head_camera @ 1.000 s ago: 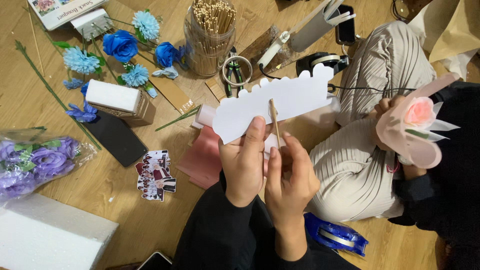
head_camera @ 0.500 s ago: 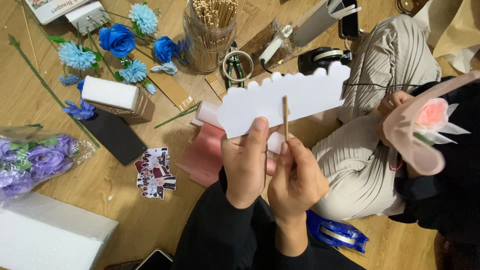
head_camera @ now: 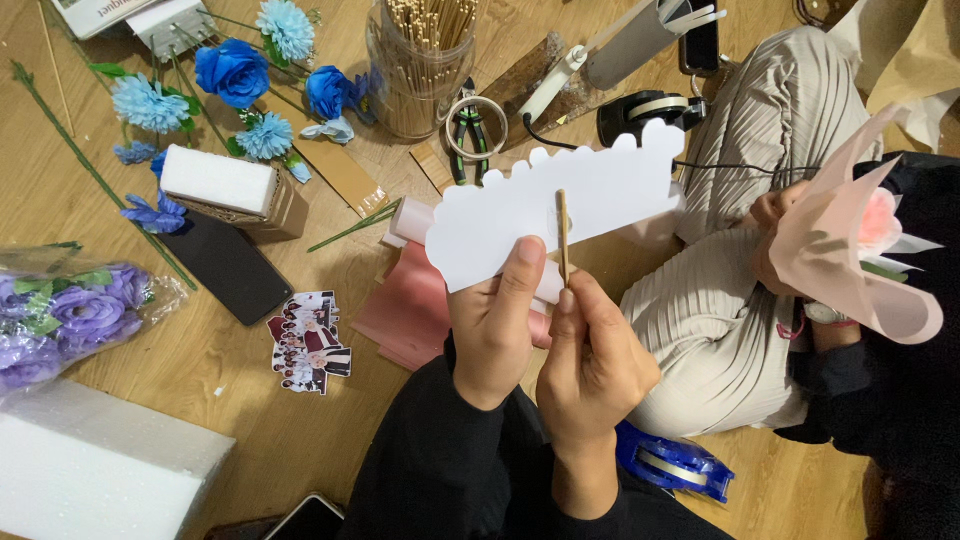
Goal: The person applies adhesive from a glue gun to a decorative white card and attaches it to a wooden stick while working on the floor surrounded by various artificial flowers and wrapping materials.
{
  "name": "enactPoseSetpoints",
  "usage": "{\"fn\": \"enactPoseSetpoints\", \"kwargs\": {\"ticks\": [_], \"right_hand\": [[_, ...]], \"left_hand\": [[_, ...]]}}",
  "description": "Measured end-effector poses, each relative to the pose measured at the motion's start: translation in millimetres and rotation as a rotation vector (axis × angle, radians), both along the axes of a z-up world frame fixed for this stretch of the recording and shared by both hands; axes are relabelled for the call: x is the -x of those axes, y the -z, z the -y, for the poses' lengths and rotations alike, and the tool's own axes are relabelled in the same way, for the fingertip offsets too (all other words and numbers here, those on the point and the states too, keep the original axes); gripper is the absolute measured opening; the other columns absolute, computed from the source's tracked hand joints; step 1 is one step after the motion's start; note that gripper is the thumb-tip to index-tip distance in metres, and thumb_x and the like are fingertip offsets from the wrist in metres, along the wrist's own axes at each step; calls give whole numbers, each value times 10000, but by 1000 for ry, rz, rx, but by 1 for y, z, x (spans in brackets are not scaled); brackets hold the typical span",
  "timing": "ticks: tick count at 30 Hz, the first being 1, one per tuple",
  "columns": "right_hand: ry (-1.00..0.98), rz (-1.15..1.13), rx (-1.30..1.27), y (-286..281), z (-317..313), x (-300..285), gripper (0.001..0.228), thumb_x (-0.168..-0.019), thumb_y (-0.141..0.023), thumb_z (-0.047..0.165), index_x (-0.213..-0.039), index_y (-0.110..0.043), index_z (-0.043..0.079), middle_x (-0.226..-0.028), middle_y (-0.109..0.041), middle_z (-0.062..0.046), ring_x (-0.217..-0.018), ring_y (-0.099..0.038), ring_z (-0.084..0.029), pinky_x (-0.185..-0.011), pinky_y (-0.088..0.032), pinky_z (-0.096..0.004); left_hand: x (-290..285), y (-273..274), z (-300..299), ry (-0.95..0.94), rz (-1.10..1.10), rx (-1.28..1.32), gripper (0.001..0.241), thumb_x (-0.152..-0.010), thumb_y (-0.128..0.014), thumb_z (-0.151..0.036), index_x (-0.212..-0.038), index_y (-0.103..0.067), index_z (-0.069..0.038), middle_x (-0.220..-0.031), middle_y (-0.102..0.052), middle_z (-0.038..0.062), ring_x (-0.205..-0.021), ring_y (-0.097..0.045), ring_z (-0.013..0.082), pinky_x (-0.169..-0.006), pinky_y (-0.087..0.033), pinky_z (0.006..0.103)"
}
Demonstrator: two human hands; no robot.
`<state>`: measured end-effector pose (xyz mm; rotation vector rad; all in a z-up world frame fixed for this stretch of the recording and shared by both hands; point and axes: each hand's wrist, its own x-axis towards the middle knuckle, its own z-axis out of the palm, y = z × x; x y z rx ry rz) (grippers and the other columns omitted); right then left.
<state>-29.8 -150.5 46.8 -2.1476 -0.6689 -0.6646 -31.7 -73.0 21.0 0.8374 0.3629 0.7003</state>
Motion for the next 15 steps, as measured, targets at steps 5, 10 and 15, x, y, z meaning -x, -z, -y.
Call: {"fn": "enactPoseSetpoints", "kwargs": {"ticks": [5,10,15], "right_hand": [[48,6,123,9,5,8,158,-1037,-588,39,-1102,-693,-60,-987,-753,-178,-784,-732,-230,-695,-581,-307],[53,8,105,10,6,7,143,-1028,-596,7,-1097,-685,-80,-975,-744,-193,-773,-719,-238,-693,-580,-309],[93,85,147,15,6,10,138,-1034,-621,28,-1126,-692,-46,-959,-756,-174,-736,-717,-235,-655,-557,-319]], "left_hand": [[4,-3,0,56,18,-79,206,-1066,-532,-235,-1181,-593,-75,-1087,-630,10,-1074,-604,148,-1048,-486,309],[4,-8,-2,96,-33,-153,332,-1035,-499,-249,-721,-470,-146,-536,-438,-43,-589,-490,104,-704,-444,237],[1,3,2,30,76,-91,489,-1050,-558,-184,-1478,-439,19,-1513,-523,184,-1455,-497,296,-1281,-385,406]]}}
